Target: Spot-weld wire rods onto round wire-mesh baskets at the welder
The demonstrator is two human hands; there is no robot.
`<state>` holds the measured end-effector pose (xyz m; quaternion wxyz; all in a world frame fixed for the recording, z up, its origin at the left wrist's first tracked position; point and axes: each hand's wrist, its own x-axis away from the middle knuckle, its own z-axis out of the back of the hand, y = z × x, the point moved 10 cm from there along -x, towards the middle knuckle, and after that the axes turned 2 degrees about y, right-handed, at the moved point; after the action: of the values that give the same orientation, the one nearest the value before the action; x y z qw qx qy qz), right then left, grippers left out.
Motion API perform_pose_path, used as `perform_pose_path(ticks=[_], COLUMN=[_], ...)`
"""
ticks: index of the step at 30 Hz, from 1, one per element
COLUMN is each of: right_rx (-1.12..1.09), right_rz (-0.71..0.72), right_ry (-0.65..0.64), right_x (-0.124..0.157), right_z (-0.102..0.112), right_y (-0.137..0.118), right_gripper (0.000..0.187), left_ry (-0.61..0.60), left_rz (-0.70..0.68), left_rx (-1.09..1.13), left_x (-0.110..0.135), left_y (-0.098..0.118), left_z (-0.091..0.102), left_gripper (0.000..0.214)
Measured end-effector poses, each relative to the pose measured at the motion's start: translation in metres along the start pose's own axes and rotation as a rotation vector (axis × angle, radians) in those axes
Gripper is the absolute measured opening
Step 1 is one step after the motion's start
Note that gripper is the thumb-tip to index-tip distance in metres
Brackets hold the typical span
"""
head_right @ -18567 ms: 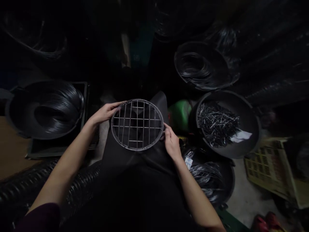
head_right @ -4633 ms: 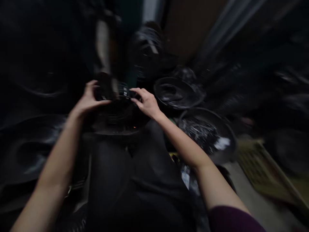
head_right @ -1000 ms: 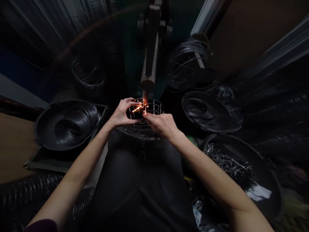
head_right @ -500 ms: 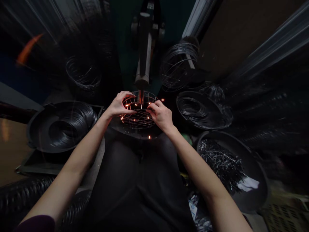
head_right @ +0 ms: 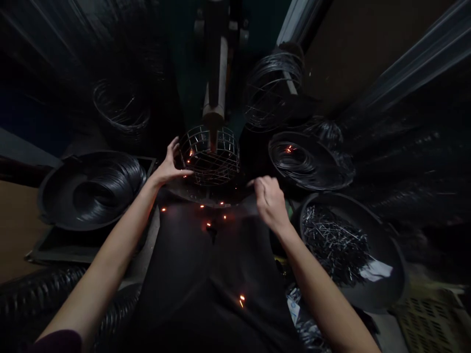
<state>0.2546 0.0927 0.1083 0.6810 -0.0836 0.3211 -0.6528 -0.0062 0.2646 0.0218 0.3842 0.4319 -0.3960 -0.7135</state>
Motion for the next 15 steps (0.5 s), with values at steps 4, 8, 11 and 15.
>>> perform_pose_path(ticks=[4,8,11,15], right_rx=[-0.021,-0.160,-0.351,-0.528], right_rz=[-0.160,-0.242,-0.390,-0.379], right_ry=[-0.356,-0.506,-0.454,-0.408], right_x=[0.085,0.121,0.104,0.044], right_z=[-0.044,-0.065,-0.053,-0.040], right_y=[0.054,0.084,0.076,0.007], right_gripper=[0.046,0.033,0.039,0.054], left_ry=[0.061,0.191,0.195,0.096], left_rz=[0.123,0.046,-0.076,-0.217], left_rx=[0.183,0.174,0.058,-0.169], left_x=[0.016,0.017,0.028,0.049], left_y=[-0.040,-0.025,0.015,0.076], left_z=[-0.003,0.011,0.020,0.008], left_gripper=[0.127,0.123,0.116,0.098])
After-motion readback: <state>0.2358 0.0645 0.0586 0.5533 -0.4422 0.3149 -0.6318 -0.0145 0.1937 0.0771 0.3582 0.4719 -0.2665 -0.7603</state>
